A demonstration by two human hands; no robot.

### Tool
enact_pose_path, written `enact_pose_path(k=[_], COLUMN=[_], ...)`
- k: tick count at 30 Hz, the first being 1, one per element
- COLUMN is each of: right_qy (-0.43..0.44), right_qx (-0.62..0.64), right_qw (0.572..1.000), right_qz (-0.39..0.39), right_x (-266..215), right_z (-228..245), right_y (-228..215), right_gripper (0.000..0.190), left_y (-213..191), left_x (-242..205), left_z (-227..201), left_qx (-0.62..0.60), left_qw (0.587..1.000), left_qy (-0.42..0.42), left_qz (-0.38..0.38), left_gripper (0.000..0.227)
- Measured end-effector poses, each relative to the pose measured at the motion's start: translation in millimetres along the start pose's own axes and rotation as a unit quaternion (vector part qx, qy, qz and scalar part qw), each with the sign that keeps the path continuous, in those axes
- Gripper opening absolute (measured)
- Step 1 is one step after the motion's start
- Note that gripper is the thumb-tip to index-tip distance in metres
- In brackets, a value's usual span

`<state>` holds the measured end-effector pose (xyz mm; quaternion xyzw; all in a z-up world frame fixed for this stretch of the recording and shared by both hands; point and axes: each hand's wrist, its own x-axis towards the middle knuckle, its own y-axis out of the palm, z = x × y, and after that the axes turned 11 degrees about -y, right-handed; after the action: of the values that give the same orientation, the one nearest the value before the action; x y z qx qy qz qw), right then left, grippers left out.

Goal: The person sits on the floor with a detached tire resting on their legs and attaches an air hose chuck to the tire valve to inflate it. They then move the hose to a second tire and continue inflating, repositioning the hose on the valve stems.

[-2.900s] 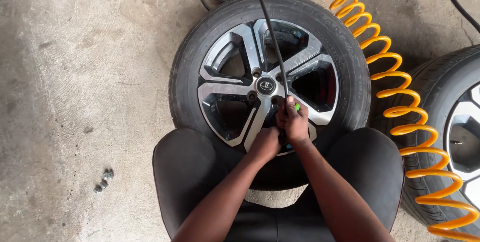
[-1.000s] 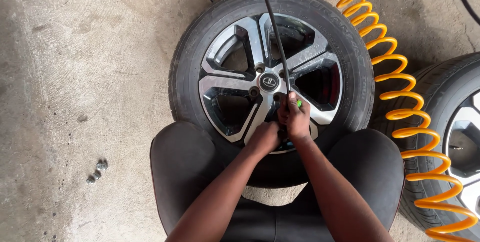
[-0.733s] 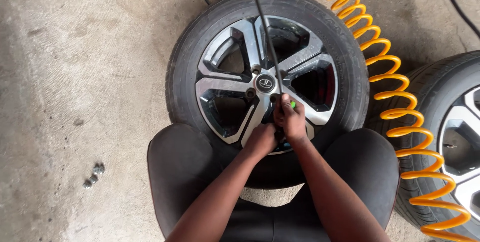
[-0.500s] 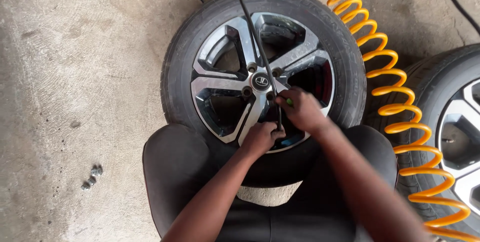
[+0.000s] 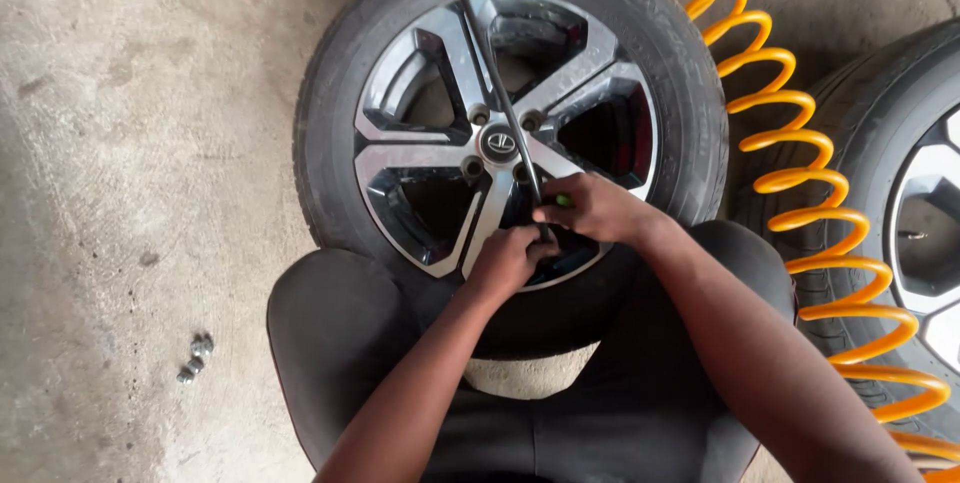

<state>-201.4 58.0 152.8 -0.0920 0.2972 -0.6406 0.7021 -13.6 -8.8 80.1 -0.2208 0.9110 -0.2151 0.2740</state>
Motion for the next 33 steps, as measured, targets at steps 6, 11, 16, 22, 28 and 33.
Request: enact_pose_path(k=[6, 11, 16, 22, 28, 33], right_qy=[-0.038, 0.016, 0.045, 0.017, 0.040, 0.033], right_qx=[0.066, 0.136, 0.143, 0.212, 0.175, 0.176], right_qw=[0.997, 0.990, 0.988, 0.977, 0.983, 0.983], right_qz=[0.009, 0.033, 0.040, 0.021, 0.029, 0.027], right_x=[4.3, 8.5, 9.5, 11.2, 8.6, 9.8], right_z=[-11.0, -13.5, -13.0, -32.3, -23.8, -25.2], right_y=[9.5, 13.0, 11.9, 18.1, 10.7, 11.5], right_gripper=[0.019, 0.017, 0.018, 0.018, 0.018, 0.019], left_y=[-0.5, 1.3, 2.3, -7.2, -18.5, -28.8], left_x=[-1.8, -1.4, -0.1, -0.6, -4.0, -3.5], left_z=[-2.2, 0.5, 1.1, -9.6, -24.3, -30.7], left_qx=[-0.003, -0.003, 0.015, 0.037, 0.023, 0.002], left_qw=[1.000, 0.999, 1.000, 0.999, 0.995, 0.993], left_qy=[0.021, 0.031, 0.017, -0.023, -0.055, -0.040], left_qz=[-0.015, -0.015, -0.016, 0.027, 0.081, 0.115], left_gripper=[0.016, 0.017, 0.019, 0.020, 0.022, 0.034])
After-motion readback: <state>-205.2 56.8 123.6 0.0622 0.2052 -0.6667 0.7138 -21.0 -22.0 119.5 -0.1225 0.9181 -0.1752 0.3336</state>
